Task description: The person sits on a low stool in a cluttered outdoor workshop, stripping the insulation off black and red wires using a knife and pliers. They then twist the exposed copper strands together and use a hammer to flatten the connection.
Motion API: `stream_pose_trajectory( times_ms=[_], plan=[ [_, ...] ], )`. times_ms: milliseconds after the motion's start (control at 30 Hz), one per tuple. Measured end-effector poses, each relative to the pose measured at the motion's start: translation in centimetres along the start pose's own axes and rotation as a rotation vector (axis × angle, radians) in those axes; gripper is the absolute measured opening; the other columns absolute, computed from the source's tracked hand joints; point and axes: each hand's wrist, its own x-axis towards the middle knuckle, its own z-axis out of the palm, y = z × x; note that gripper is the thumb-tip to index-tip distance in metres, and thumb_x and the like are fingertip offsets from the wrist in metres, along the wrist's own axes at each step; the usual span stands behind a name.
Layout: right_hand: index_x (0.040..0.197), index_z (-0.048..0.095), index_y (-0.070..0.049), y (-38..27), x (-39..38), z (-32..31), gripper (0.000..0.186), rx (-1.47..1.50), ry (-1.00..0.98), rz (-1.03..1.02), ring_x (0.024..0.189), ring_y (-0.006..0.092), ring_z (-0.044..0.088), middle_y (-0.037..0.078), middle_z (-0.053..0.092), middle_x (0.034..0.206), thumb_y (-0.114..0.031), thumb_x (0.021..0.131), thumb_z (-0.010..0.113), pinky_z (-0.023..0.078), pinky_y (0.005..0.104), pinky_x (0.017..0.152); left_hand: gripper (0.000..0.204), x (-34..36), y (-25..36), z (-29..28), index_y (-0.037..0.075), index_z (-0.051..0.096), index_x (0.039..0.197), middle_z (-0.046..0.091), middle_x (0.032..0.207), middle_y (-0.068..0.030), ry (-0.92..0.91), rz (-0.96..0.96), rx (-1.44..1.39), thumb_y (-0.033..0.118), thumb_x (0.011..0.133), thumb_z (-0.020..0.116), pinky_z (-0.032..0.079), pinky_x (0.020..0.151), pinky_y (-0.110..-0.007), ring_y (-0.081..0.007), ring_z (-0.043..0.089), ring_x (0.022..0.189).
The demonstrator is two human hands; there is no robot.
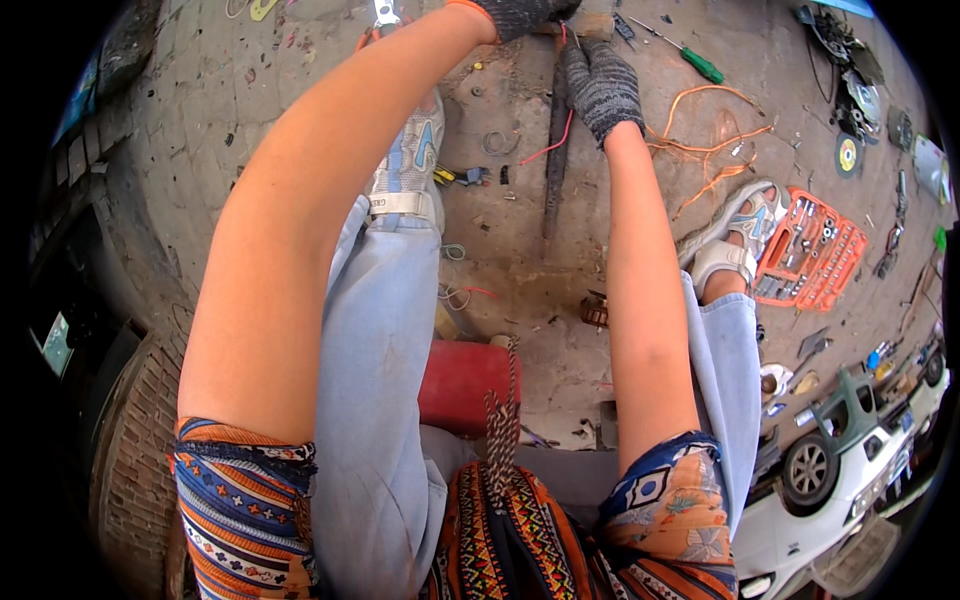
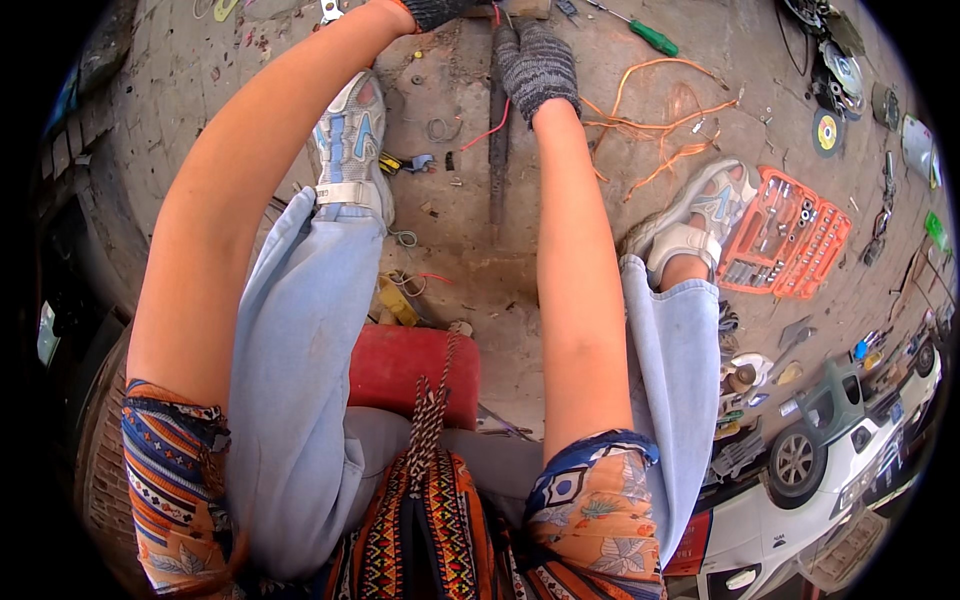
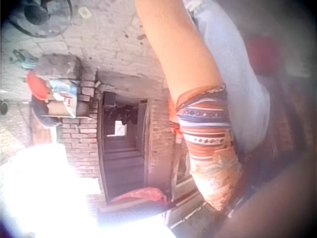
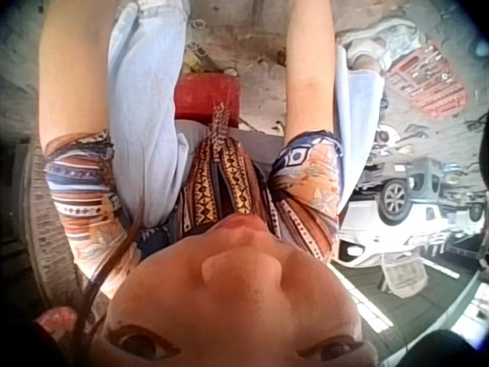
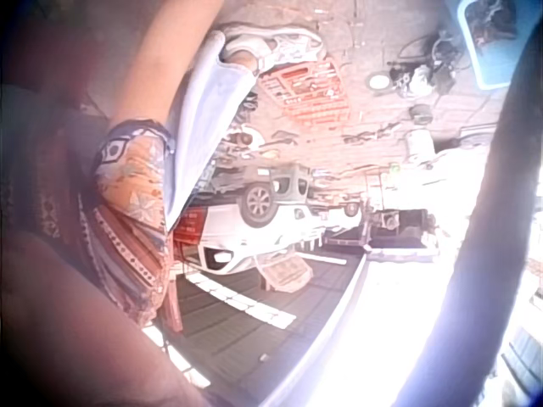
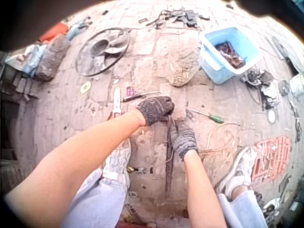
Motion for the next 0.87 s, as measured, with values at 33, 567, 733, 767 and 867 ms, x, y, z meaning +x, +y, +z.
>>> stream_pose_trajectory(
  times_ms=[33, 567, 733, 767, 867],
  plan=[
    [0.111, 0.061, -0.003, 0.1, 0.0, 0.0, 0.043, 0.002, -0.008, 0.007, 0.102, 0.0388, 0.057, 0.024, 0.060, 0.108, -0.038, 0.090, 0.048, 0.044, 0.0433, 0.089, 0.020, 0.0, 0.0, 0.0, 0.007, 0.059, 0.089, 0.057, 0.090, -0.0153, 0.007, 0.001, 0.002, 0.022, 0.075, 0.062, 0.047, 0.074, -0.043, -0.0335, 0.059, 0.087],
    [0.107, 0.062, 0.001, -0.8, 0.1, 0.5, 0.046, 0.031, 0.087, 0.005, 0.100, 0.0398, 0.057, 0.025, 0.061, 0.104, -0.039, 0.090, 0.048, 0.044, 0.0435, 0.088, 0.022, 0.1, 0.1, -0.7, 0.008, 0.059, 0.085, 0.057, 0.087, -0.0153, -0.020, -0.012, -0.060, 0.024, 0.072, 0.067, 0.047, 0.073, -0.043, -0.0339, 0.059, 0.084],
    [0.109, 0.061, 0.000, -0.4, 0.4, 0.3, 0.046, 0.023, 0.037, 0.001, 0.103, 0.0387, 0.056, 0.024, 0.060, 0.107, -0.040, 0.090, 0.047, 0.043, 0.0421, 0.091, 0.022, 0.0, 0.1, -0.8, 0.008, 0.060, 0.085, 0.057, 0.087, -0.0155, -0.021, -0.007, -0.069, 0.024, 0.072, 0.066, 0.047, 0.074, -0.042, -0.0337, 0.059, 0.084],
    [0.109, 0.061, 0.000, -0.3, 0.4, 0.3, 0.046, 0.023, 0.035, -0.004, 0.103, 0.0385, 0.056, 0.024, 0.060, 0.107, -0.040, 0.090, 0.047, 0.043, 0.0417, 0.091, 0.022, -0.1, 0.1, -0.9, 0.008, 0.060, 0.085, 0.057, 0.087, -0.0156, -0.024, -0.009, -0.072, 0.024, 0.072, 0.066, 0.047, 0.074, -0.042, -0.0337, 0.059, 0.084],
    [0.112, 0.061, -0.002, 0.2, 0.6, 0.8, 0.047, 0.031, 0.028, 0.003, 0.104, 0.0379, 0.056, 0.024, 0.060, 0.108, -0.041, 0.090, 0.047, 0.043, 0.0408, 0.092, 0.022, -0.1, 0.2, -1.1, 0.008, 0.060, 0.085, 0.057, 0.087, -0.0159, -0.031, -0.012, -0.078, 0.024, 0.072, 0.066, 0.047, 0.074, -0.042, -0.0337, 0.059, 0.084]
  ],
)
